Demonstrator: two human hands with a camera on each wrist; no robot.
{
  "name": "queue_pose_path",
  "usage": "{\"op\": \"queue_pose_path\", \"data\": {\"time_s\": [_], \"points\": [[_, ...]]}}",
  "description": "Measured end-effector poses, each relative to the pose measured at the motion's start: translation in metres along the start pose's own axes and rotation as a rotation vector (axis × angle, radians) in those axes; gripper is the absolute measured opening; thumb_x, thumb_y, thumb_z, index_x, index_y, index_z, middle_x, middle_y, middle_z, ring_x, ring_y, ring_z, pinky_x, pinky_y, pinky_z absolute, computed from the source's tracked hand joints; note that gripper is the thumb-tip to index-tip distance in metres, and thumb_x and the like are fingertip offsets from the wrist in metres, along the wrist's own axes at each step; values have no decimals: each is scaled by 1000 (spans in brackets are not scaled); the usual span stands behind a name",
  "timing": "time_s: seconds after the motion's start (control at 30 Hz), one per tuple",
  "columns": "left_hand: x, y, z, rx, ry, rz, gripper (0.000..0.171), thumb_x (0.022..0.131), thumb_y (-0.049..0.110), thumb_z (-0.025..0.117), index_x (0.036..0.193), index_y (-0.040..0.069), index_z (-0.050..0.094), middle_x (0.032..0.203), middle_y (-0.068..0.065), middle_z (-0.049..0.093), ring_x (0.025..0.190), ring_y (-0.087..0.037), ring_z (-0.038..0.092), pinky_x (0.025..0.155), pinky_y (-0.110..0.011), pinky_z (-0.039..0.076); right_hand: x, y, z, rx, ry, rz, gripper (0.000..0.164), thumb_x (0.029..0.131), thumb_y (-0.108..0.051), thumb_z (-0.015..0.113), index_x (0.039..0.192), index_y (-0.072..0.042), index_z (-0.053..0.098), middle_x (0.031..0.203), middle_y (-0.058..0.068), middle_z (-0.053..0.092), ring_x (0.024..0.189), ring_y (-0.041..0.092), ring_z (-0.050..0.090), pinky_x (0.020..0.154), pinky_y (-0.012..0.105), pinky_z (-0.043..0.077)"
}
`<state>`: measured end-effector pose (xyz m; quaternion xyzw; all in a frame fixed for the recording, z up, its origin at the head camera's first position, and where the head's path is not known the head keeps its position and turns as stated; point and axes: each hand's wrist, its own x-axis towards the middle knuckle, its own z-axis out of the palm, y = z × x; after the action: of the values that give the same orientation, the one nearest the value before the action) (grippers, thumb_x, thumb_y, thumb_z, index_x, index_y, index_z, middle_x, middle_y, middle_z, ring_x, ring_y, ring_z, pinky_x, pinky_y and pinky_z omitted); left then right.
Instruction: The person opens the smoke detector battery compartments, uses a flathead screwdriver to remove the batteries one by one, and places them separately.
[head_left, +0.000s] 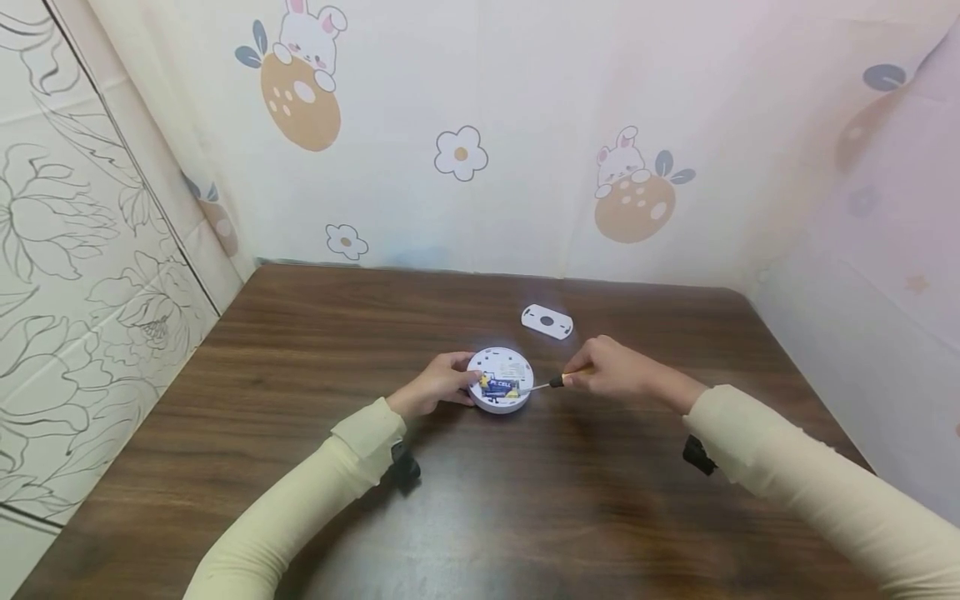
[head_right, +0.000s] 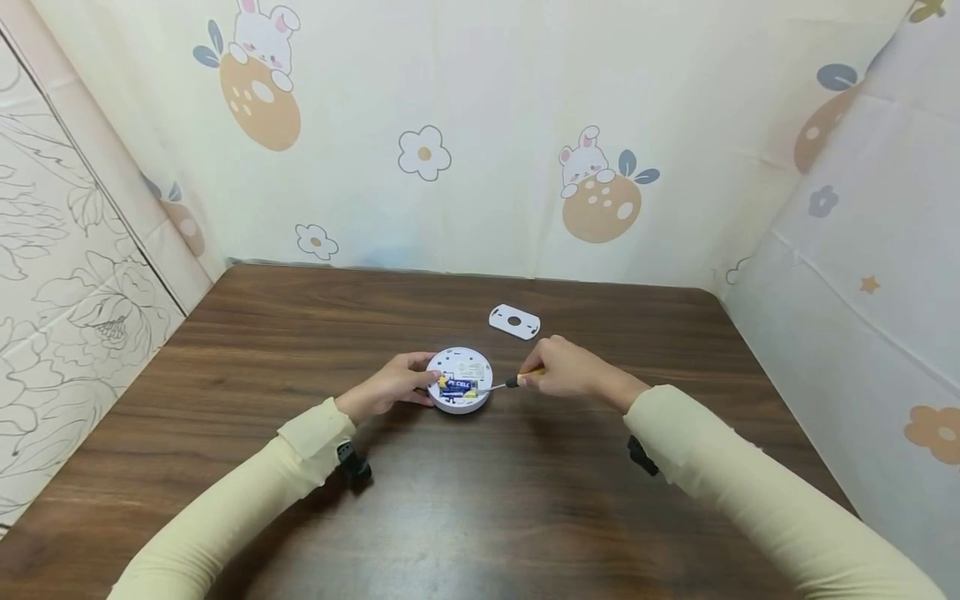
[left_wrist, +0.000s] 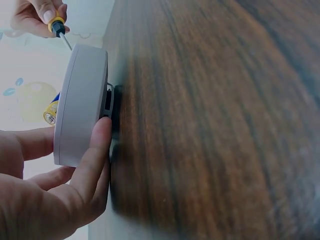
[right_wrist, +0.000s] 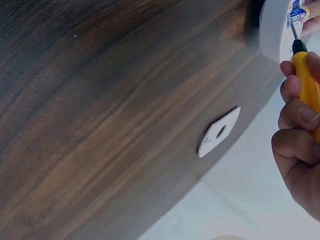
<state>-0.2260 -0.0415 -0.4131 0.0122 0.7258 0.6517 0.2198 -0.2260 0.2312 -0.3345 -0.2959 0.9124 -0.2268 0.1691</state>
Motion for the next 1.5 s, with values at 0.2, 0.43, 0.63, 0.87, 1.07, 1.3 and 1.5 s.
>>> {"op": "queue_pose_path", "data": {"time_s": [0.2, 0.43, 0.63, 0.87, 1.07, 1.3, 1.5], "points": [[0, -1, 1, -28, -1, 23, 46, 95, 0, 55, 138, -8, 42, 110, -22, 55, 75, -21, 60, 68, -38, 60, 2, -15, -4, -134, 0, -9, 15, 89, -12, 66, 77, -12, 74, 52, -8, 45, 48, 8, 38, 42, 22, 31], [-1, -1, 2, -9, 9, 19, 45, 94, 1, 57, 137, -7, 43, 106, -22, 57, 73, -22, 62, 66, -37, 60, 5, -38, -10, -298, 5, 10, 16, 86, -13, 66, 73, -10, 73, 61, -5, 60, 49, 7, 43, 43, 22, 33], [-2, 0, 3, -2, 12, 5, 46, 95, 2, 56, 138, -4, 43, 112, -22, 55, 78, -24, 63, 67, -37, 60, 9, -52, -12, -369, -7, 13, 25, 84, -10, 64, 59, -13, 65, 49, -9, 48, 46, 7, 36, 41, 22, 25], [-2, 2, 5, -26, 13, -5, 47, 95, 2, 55, 140, -2, 42, 115, -22, 52, 85, -27, 63, 69, -37, 60, 9, -59, -12, -369, 12, 39, 28, 83, -8, 64, 56, -15, 59, 45, -10, 39, 43, 8, 32, 40, 22, 21], [0, -1, 6, -37, 15, 5, 47, 95, 1, 55, 140, -3, 40, 115, -22, 49, 84, -27, 62, 68, -37, 60, 8, -53, -8, -336, 40, 100, 18, 82, -11, 67, 65, -12, 71, 56, -7, 58, 47, 9, 41, 42, 23, 30], [1, -3, 4, -47, 21, 4, 46, 95, 1, 55, 139, -3, 41, 114, -22, 48, 80, -26, 62, 67, -37, 60, 5, -43, -2, -261, 89, 153, 10, 83, -15, 69, 83, -9, 77, 77, -2, 70, 54, 13, 48, 48, 26, 39], [0, -5, 3, -59, 28, -3, 46, 95, 1, 55, 140, -2, 41, 116, -22, 48, 79, -24, 61, 66, -36, 60, 2, -27, 7, -129, 126, 171, 13, 85, -15, 68, 90, -6, 77, 80, 2, 70, 60, 15, 53, 54, 28, 43]]}}
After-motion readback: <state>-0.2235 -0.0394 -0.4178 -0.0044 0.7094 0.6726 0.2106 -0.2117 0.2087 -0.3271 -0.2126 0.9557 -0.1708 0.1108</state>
